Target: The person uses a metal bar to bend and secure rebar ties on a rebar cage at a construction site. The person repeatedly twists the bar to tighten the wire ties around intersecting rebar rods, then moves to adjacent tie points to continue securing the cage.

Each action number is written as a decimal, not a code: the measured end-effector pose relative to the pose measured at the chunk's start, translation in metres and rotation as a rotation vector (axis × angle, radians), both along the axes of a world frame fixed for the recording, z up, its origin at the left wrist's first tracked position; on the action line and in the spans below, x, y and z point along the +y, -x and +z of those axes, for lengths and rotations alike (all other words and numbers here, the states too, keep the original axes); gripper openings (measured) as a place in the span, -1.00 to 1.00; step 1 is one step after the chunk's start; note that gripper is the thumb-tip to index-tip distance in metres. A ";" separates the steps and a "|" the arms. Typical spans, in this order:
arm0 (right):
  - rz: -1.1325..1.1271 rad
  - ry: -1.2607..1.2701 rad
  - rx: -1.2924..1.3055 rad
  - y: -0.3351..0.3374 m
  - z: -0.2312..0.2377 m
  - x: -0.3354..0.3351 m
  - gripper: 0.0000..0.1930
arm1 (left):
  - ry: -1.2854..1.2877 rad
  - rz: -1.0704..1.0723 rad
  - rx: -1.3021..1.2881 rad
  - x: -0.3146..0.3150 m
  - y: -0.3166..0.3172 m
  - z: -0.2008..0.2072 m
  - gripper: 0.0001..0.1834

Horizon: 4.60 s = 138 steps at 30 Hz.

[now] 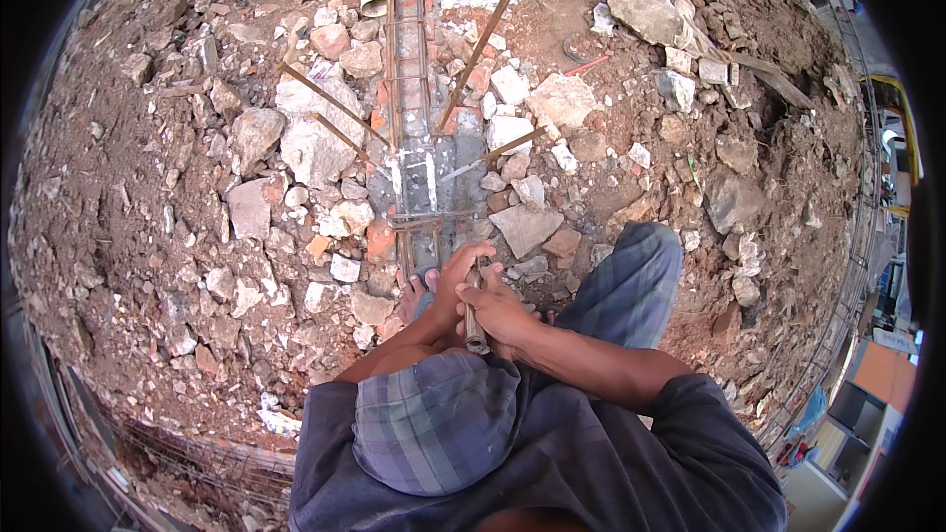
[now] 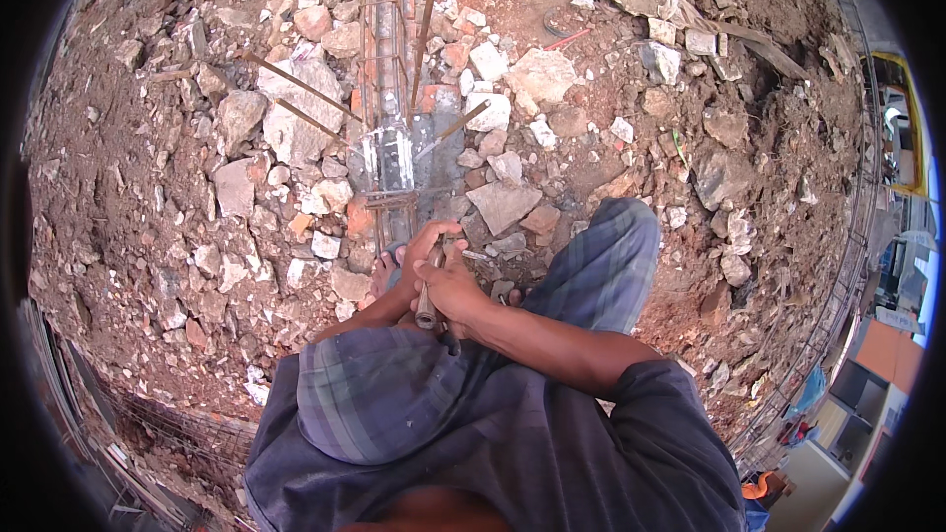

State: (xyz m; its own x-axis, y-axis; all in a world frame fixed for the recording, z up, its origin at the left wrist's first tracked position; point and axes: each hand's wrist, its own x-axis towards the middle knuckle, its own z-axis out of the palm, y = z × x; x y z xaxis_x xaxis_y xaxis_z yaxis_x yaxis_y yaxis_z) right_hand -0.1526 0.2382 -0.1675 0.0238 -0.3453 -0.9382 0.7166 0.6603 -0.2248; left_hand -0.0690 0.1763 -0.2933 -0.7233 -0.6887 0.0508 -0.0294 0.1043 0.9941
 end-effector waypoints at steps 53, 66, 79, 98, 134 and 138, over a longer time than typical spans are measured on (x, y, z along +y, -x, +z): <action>0.333 0.425 0.501 -0.036 -0.030 -0.003 -0.59 | 0.085 0.160 -0.235 -0.001 -0.040 -0.012 -0.63; 0.329 0.605 0.756 0.103 0.033 0.005 -0.67 | -0.563 0.283 0.103 -0.016 -0.050 0.001 -0.68; 0.711 -0.819 1.340 0.286 -0.126 0.240 -0.46 | -0.596 -0.060 -0.031 -0.018 -0.029 0.014 -0.72; -0.185 0.641 1.644 0.255 0.163 0.111 -0.61 | -0.908 0.355 0.266 -0.006 -0.031 -0.015 -0.75; 0.351 1.237 1.138 0.038 0.026 -0.145 -0.51 | -0.193 0.471 -0.344 -0.029 -0.083 0.016 -0.66; 0.517 1.268 0.898 0.031 0.021 -0.154 -0.35 | -0.300 0.387 -0.464 -0.038 -0.081 0.033 -0.59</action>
State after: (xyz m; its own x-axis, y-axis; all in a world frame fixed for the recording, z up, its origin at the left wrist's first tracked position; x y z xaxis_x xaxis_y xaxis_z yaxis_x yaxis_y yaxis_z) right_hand -0.1835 0.0845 -0.1463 0.0098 -0.9891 0.1469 -0.1608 -0.1465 -0.9760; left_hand 0.0125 0.1387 -0.2604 -0.3222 -0.8384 -0.4396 -0.4404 -0.2783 0.8536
